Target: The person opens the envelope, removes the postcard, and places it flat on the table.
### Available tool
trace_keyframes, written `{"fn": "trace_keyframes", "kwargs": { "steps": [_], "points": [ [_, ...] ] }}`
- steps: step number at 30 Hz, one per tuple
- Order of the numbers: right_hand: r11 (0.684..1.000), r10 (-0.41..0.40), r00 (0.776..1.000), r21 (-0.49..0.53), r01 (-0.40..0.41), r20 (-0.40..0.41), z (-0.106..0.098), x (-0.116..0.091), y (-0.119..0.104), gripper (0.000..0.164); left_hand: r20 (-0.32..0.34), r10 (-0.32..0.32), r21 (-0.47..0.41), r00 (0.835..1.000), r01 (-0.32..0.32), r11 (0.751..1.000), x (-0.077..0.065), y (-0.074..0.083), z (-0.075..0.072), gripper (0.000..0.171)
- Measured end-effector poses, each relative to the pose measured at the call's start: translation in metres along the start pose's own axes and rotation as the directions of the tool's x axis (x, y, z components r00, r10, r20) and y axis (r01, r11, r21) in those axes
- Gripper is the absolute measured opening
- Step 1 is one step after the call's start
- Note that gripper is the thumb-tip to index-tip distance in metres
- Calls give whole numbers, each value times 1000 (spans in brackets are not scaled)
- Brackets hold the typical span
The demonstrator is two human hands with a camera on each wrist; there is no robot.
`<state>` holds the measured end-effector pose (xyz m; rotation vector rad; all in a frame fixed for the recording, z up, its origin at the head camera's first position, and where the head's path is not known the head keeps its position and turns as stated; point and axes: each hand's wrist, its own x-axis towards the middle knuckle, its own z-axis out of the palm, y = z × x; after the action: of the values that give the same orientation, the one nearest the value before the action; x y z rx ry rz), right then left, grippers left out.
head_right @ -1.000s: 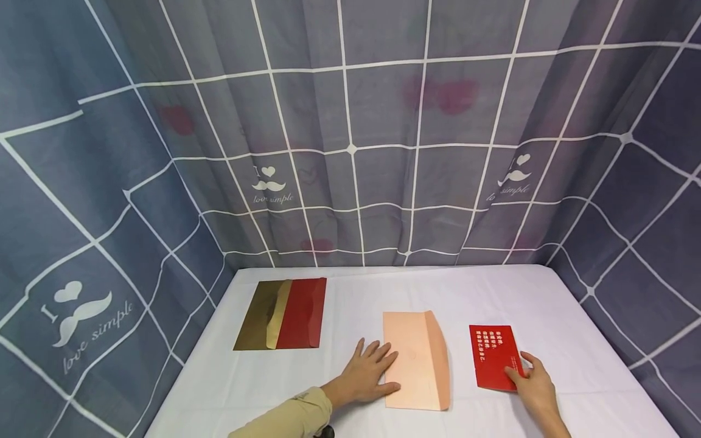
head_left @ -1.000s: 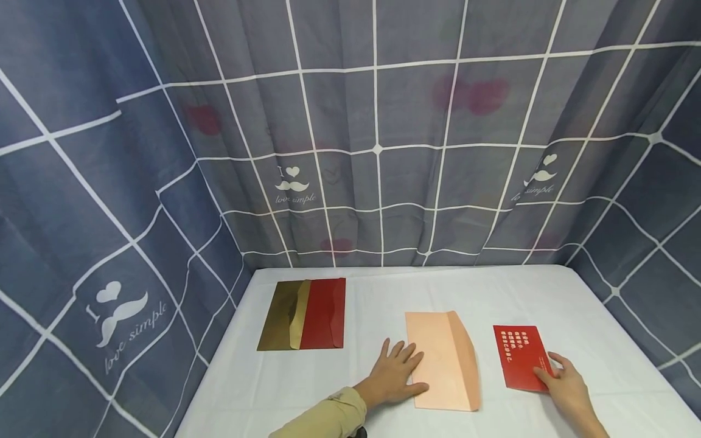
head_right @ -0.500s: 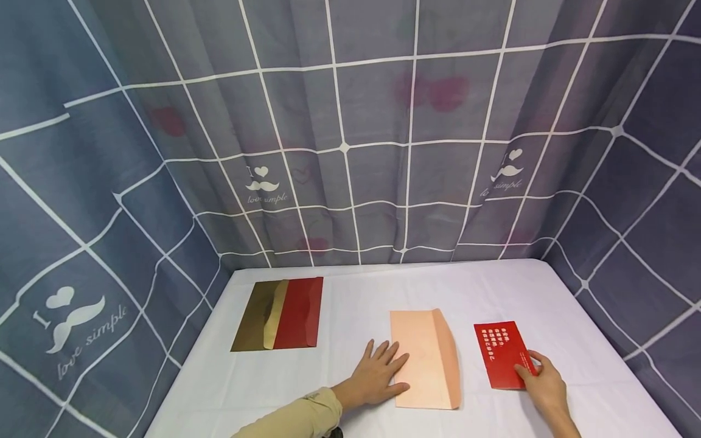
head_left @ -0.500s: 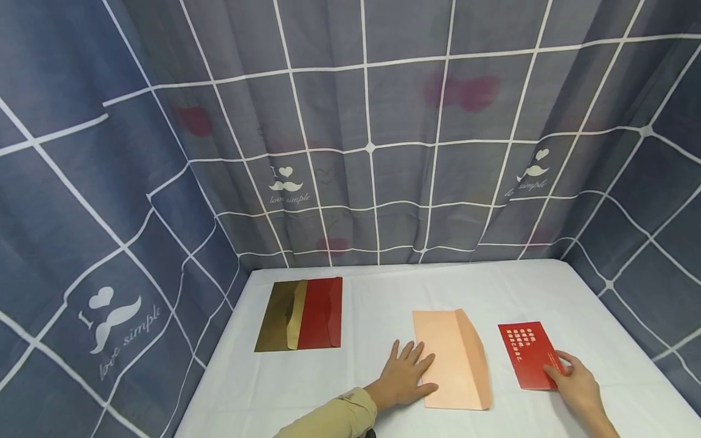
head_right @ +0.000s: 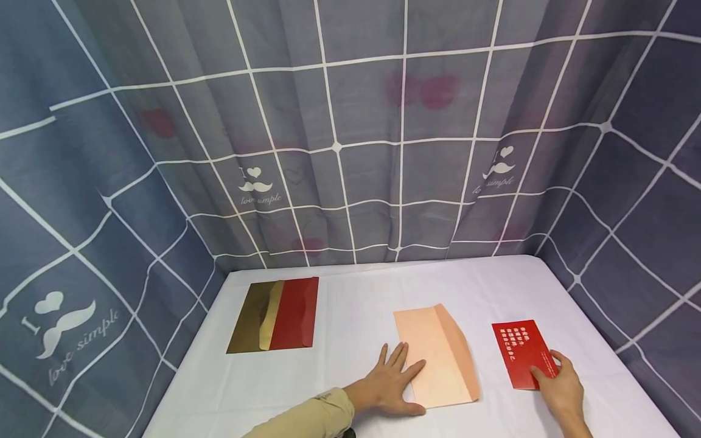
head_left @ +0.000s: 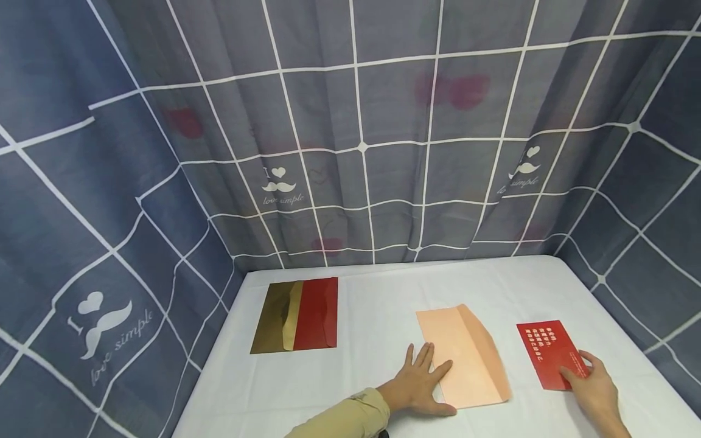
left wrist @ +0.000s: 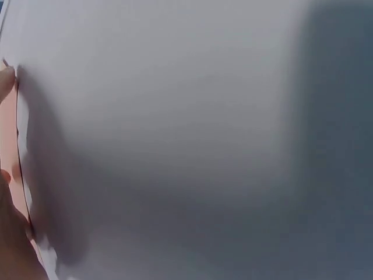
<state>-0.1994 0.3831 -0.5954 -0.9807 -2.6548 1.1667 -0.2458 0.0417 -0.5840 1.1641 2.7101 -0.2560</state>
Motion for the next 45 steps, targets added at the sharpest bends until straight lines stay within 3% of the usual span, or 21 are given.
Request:
{"fn": "trace_keyframes", "kwargs": {
  "steps": [7,18,26,36,45],
  "points": [
    [1000,-9,1000,-30,8,-19,-16,4,10,72,-5,17,4,1000,-17,1000,7,9,-5,82],
    [996,-59,998,-61,57,-30,-31,9,22,62,6,65,82,998,-65,994,17,23,-11,77],
    [998,15,1000,-65,-15,-7,-38,9,30,63,47,73,105,996,-78,991,23,27,-9,78],
    [998,13,1000,-66,-13,-8,-42,10,37,62,60,85,22,995,-87,996,30,36,-14,81],
    [998,-6,1000,-66,5,-21,-46,9,39,61,35,110,135,993,-114,984,35,47,-20,88]
  ]
}}
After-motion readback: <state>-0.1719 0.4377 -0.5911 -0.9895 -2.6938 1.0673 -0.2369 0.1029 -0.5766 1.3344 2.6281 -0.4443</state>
